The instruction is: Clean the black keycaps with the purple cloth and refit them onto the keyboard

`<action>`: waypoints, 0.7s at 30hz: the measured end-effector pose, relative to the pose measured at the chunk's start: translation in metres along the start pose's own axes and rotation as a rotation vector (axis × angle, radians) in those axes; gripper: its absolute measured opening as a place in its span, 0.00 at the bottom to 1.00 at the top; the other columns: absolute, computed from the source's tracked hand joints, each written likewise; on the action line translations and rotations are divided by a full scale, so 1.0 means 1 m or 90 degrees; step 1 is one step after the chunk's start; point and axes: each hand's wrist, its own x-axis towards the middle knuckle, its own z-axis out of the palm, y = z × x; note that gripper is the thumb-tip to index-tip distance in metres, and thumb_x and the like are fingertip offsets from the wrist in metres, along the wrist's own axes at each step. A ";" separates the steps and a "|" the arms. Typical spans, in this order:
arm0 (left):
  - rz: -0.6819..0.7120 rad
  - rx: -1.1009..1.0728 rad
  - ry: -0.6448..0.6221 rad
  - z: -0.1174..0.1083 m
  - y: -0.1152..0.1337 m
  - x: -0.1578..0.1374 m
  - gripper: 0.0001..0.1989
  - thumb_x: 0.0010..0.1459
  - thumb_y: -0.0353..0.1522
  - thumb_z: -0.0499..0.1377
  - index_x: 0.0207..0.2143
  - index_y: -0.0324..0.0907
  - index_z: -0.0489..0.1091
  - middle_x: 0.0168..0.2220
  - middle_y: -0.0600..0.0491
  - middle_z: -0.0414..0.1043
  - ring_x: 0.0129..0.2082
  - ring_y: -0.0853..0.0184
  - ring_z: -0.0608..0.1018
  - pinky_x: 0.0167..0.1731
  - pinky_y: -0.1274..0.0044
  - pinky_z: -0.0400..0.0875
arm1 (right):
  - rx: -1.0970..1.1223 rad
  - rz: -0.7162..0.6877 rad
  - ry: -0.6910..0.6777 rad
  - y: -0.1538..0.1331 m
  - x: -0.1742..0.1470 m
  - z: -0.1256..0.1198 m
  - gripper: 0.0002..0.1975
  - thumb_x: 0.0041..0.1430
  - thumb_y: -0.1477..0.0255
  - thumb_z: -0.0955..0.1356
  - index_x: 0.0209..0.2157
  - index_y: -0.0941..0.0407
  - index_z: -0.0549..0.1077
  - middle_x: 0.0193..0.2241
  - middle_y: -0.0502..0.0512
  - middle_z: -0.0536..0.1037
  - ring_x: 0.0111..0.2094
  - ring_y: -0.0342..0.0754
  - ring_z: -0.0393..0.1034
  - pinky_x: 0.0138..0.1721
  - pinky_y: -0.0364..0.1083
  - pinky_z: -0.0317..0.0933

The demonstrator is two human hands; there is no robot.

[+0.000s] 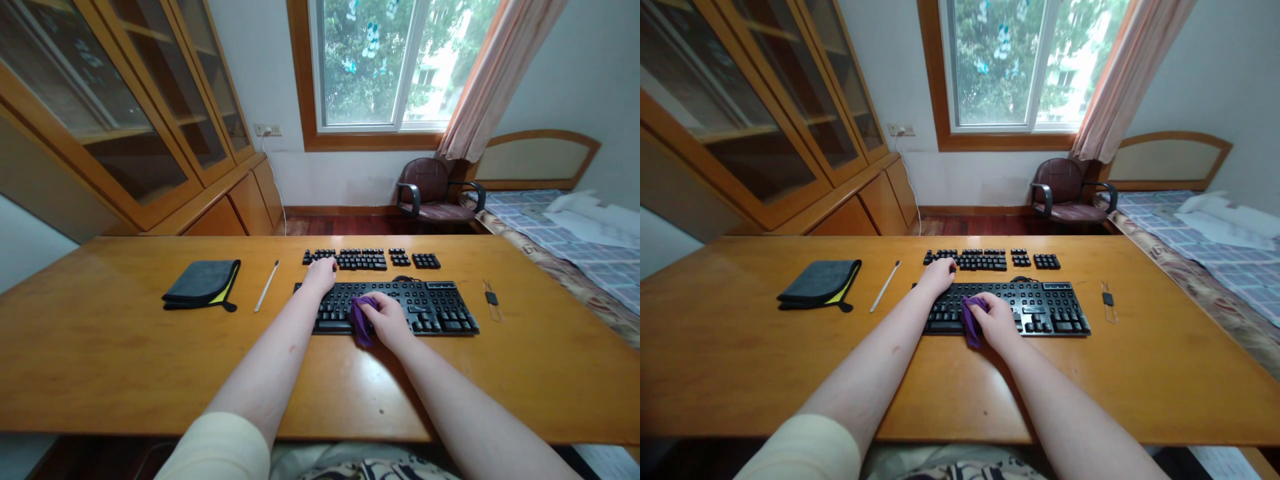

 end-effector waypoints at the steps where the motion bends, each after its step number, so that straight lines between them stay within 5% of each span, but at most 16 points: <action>1: 0.008 -0.010 0.006 -0.002 0.001 -0.001 0.10 0.52 0.26 0.54 0.37 0.43 0.70 0.40 0.49 0.72 0.42 0.62 0.74 0.45 0.71 0.66 | 0.000 0.001 0.000 0.000 0.000 0.000 0.12 0.53 0.62 0.65 0.28 0.56 0.73 0.24 0.52 0.76 0.28 0.47 0.68 0.31 0.44 0.60; 8: 0.138 -0.229 0.144 -0.020 0.016 -0.039 0.08 0.52 0.26 0.53 0.36 0.41 0.68 0.39 0.52 0.69 0.43 0.68 0.72 0.47 0.76 0.67 | 0.003 0.002 0.003 0.001 0.001 0.000 0.11 0.53 0.63 0.65 0.28 0.56 0.73 0.26 0.52 0.76 0.29 0.47 0.68 0.32 0.45 0.61; 11: 0.114 -0.352 0.164 -0.018 0.023 -0.069 0.08 0.53 0.28 0.55 0.36 0.42 0.68 0.39 0.52 0.69 0.41 0.68 0.73 0.44 0.75 0.69 | 0.028 0.005 0.028 0.002 0.002 0.001 0.10 0.53 0.65 0.65 0.30 0.56 0.74 0.28 0.53 0.77 0.31 0.48 0.69 0.35 0.46 0.62; 21: 0.076 -0.663 0.097 0.010 0.030 -0.094 0.14 0.49 0.26 0.60 0.41 0.41 0.70 0.40 0.49 0.73 0.40 0.66 0.76 0.45 0.72 0.71 | 0.098 -0.027 0.011 0.010 0.005 0.000 0.15 0.49 0.74 0.65 0.41 0.54 0.75 0.38 0.55 0.78 0.40 0.50 0.71 0.45 0.50 0.63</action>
